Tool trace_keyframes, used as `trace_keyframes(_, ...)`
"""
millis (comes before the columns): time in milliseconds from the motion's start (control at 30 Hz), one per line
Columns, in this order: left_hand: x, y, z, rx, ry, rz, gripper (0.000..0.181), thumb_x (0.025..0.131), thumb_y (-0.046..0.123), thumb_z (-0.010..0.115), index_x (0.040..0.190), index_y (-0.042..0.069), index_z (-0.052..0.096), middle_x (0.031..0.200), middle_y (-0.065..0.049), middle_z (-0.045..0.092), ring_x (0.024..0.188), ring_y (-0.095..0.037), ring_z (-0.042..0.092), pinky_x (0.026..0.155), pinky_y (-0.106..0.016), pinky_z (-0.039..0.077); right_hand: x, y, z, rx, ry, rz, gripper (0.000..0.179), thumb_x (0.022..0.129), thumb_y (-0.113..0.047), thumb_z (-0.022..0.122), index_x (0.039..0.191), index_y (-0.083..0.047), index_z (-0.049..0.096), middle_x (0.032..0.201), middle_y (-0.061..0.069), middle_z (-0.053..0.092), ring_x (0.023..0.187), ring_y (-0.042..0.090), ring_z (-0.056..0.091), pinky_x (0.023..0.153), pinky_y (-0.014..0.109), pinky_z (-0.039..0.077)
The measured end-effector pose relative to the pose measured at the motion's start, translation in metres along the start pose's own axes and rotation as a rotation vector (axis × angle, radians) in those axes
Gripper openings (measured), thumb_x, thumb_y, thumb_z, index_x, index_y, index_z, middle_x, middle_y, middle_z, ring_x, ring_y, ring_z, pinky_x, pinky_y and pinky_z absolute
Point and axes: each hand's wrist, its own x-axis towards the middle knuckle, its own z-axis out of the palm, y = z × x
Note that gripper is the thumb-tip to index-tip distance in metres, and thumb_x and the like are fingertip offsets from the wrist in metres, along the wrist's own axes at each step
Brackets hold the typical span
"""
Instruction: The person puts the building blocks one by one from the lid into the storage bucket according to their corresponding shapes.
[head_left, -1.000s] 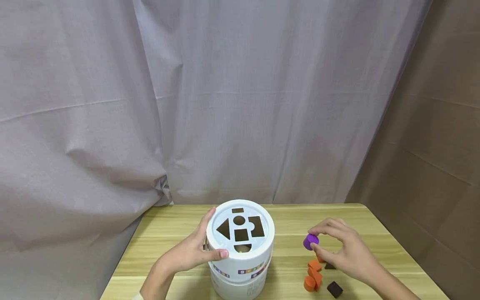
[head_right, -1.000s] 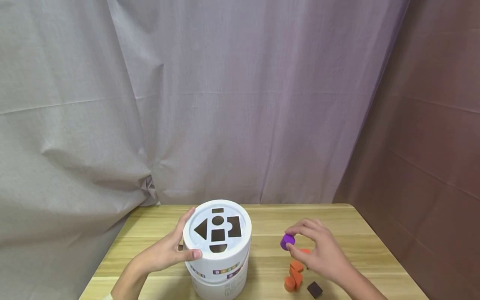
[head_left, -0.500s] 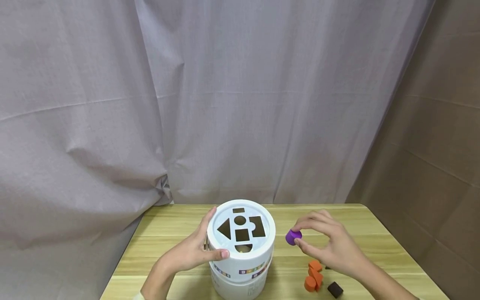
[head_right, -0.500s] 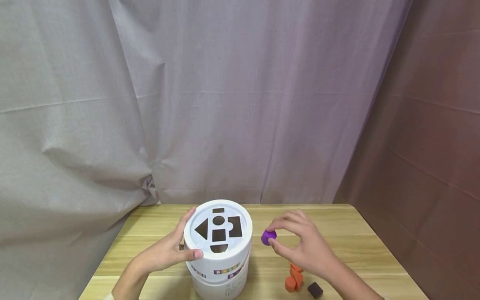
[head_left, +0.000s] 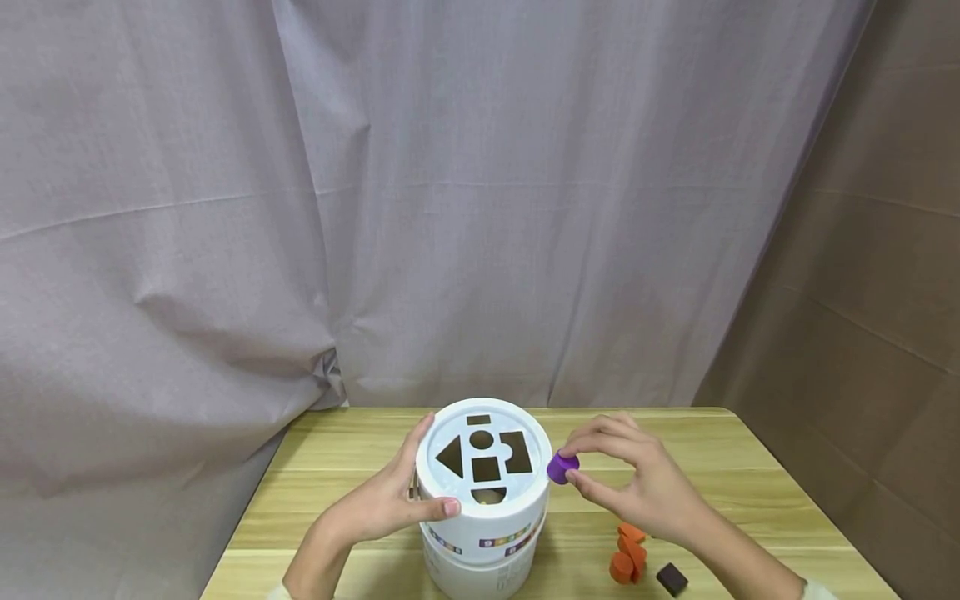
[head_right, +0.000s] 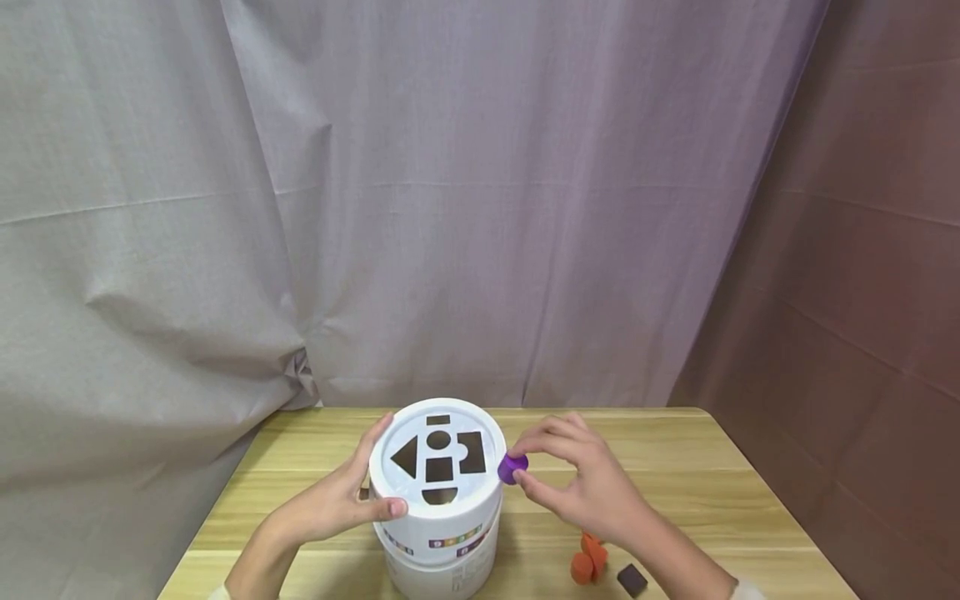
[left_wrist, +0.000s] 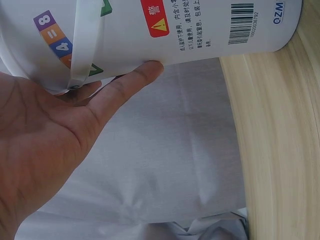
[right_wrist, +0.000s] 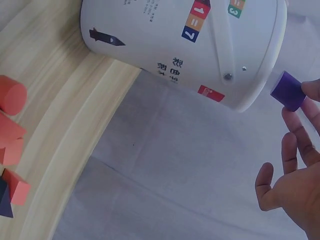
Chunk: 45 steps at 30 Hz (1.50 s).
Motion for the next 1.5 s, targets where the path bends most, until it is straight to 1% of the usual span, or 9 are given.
trace_keyframes(200,0.0,0.001,0.0,-0.005,0.0,0.001,0.131,0.092,0.035,0.092,0.178,0.018,-0.005,0.184,-0.027,0.013,0.169,-0.049,0.021,0.133,-0.074,0.02,0.004,-0.003,0.006,0.034,-0.008,0.007,0.042,0.084,-0.005,0.096,0.113,-0.032,0.082,0.116,-0.017,0.078,0.114,0.009,0.063,0.098,0.026,0.049)
trace_keyframes(433,-0.001,0.0,0.0,-0.011,-0.001,0.012,0.13,0.092,0.034,0.092,0.178,0.019,-0.005,0.184,-0.027,0.012,0.169,-0.049,0.02,0.133,-0.074,0.02,0.01,-0.007,0.012,0.037,-0.008,0.009,0.04,0.084,-0.008,0.096,0.113,-0.032,0.082,0.116,-0.018,0.078,0.113,0.008,0.063,0.098,0.029,0.05)
trace_keyframes(567,0.0,-0.001,0.0,-0.01,-0.001,0.012,0.13,0.093,0.034,0.092,0.178,0.02,-0.005,0.184,-0.027,0.011,0.168,-0.05,0.021,0.133,-0.074,0.021,0.014,-0.008,0.015,0.056,-0.006,0.017,0.039,0.085,-0.009,0.096,0.114,-0.033,0.083,0.115,-0.018,0.078,0.112,0.009,0.063,0.111,0.028,0.044)
trace_keyframes(667,0.0,-0.001,0.0,-0.012,-0.004,0.011,0.131,0.093,0.035,0.092,0.179,0.021,-0.006,0.184,-0.027,0.01,0.168,-0.05,0.021,0.133,-0.074,0.021,0.015,-0.009,0.018,0.056,-0.001,0.011,0.038,0.085,-0.011,0.096,0.114,-0.032,0.083,0.115,-0.015,0.079,0.11,0.009,0.064,0.113,0.03,0.044)
trace_keyframes(800,-0.001,-0.001,0.001,-0.012,-0.007,0.01,0.131,0.093,0.035,0.092,0.179,0.021,-0.006,0.184,-0.026,0.011,0.168,-0.05,0.021,0.133,-0.074,0.021,0.017,-0.009,0.022,0.052,0.002,-0.008,0.037,0.085,-0.013,0.096,0.115,-0.031,0.083,0.115,-0.011,0.08,0.109,0.01,0.063,0.1,0.032,0.052)
trace_keyframes(833,-0.001,-0.001,0.001,-0.012,-0.007,0.01,0.131,0.093,0.035,0.092,0.179,0.021,-0.006,0.184,-0.026,0.011,0.168,-0.05,0.022,0.133,-0.074,0.021,0.017,-0.009,0.023,0.055,0.001,-0.01,0.037,0.086,-0.013,0.096,0.115,-0.031,0.083,0.116,-0.011,0.08,0.109,0.01,0.063,0.099,0.032,0.053)
trace_keyframes(1100,-0.001,-0.002,0.001,-0.016,-0.003,0.007,0.131,0.093,0.035,0.092,0.178,0.021,-0.006,0.183,-0.028,0.015,0.167,-0.05,0.024,0.133,-0.074,0.022,0.023,-0.01,0.034,0.09,0.003,-0.033,0.037,0.085,-0.013,0.096,0.115,-0.029,0.083,0.115,-0.009,0.08,0.109,0.012,0.063,0.097,0.032,0.054)
trace_keyframes(1233,-0.002,-0.002,0.001,-0.024,-0.005,0.004,0.131,0.093,0.035,0.091,0.178,0.021,-0.006,0.182,-0.028,0.016,0.167,-0.049,0.026,0.133,-0.073,0.023,0.025,-0.009,0.038,0.094,-0.008,-0.022,0.036,0.085,-0.013,0.096,0.114,-0.029,0.083,0.115,-0.01,0.08,0.109,0.011,0.063,0.098,0.033,0.054)
trace_keyframes(1500,-0.002,0.0,0.0,-0.026,-0.008,-0.003,0.131,0.093,0.038,0.091,0.178,0.02,-0.006,0.184,-0.026,0.014,0.168,-0.048,0.023,0.134,-0.072,0.022,0.029,-0.012,0.043,0.108,-0.018,-0.027,0.033,0.087,-0.014,0.095,0.113,-0.029,0.083,0.115,-0.01,0.081,0.109,0.012,0.062,0.096,0.033,0.054)
